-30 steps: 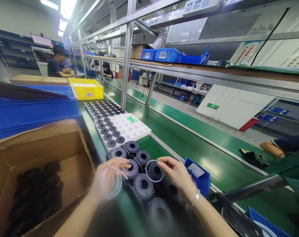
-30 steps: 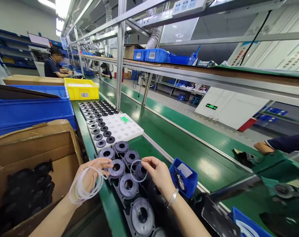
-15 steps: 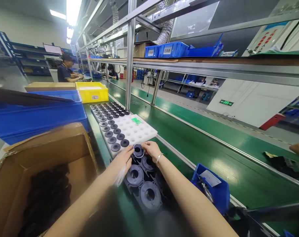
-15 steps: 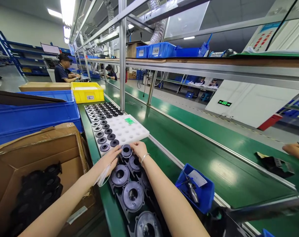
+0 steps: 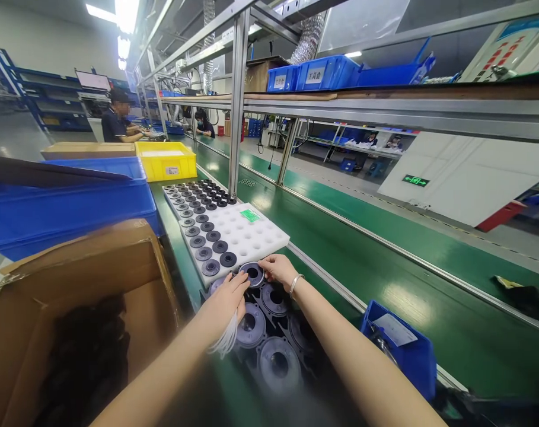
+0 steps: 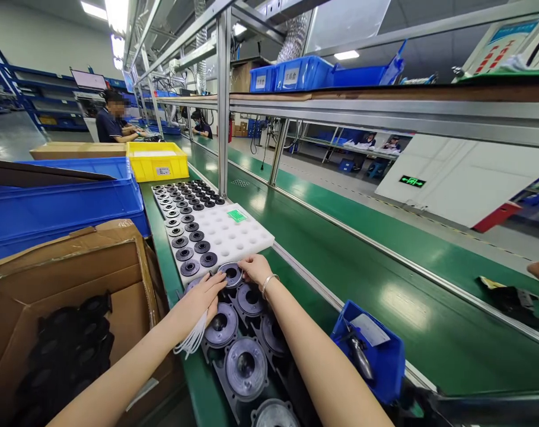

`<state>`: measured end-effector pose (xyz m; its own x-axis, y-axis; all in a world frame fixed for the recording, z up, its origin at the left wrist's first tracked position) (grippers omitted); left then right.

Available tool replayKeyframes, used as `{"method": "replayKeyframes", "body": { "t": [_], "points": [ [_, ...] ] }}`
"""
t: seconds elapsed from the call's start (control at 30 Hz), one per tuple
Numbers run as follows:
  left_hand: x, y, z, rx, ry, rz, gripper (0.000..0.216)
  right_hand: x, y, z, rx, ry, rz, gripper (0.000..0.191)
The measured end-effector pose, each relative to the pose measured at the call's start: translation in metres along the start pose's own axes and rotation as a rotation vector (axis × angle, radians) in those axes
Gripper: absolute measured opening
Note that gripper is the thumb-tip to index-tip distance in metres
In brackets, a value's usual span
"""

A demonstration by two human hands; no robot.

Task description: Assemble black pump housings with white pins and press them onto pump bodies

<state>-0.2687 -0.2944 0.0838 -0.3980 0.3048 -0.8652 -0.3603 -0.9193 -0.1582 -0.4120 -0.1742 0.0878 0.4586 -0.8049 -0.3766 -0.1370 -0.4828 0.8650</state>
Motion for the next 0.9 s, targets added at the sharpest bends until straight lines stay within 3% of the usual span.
{"method": "replayKeyframes", "body": {
  "t": [0.3, 0.67, 0.9],
  "points": [
    [0.004, 0.003, 0.000, 0.044, 0.095, 0.014, 0.051, 0.000, 0.003, 0.003, 0.053, 0.010, -0.002, 0.021],
    [-0.007, -0.005, 0.007, 0.023, 0.199, 0.053, 0.058, 0.002, 0.001, 0.012, 0.076, 0.003, 0.010, 0.021],
    [0.003, -0.002, 0.005, 0.048, 0.123, 0.100, 0.056, 0.003, 0.002, 0.016, 0.082, 0.031, 0.019, 0.019]
  ]
}}
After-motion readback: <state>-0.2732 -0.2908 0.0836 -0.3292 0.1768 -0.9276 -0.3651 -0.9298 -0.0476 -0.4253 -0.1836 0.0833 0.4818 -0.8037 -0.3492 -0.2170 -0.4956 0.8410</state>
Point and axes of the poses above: each hand's wrist, its own z-axis towards the middle knuckle, its own x-axis out of the palm, y = z × x, the point moved 5 cm from there along z, towards the middle knuckle, and after that the axes turned 8 degrees about z, right-handed, at the moved point
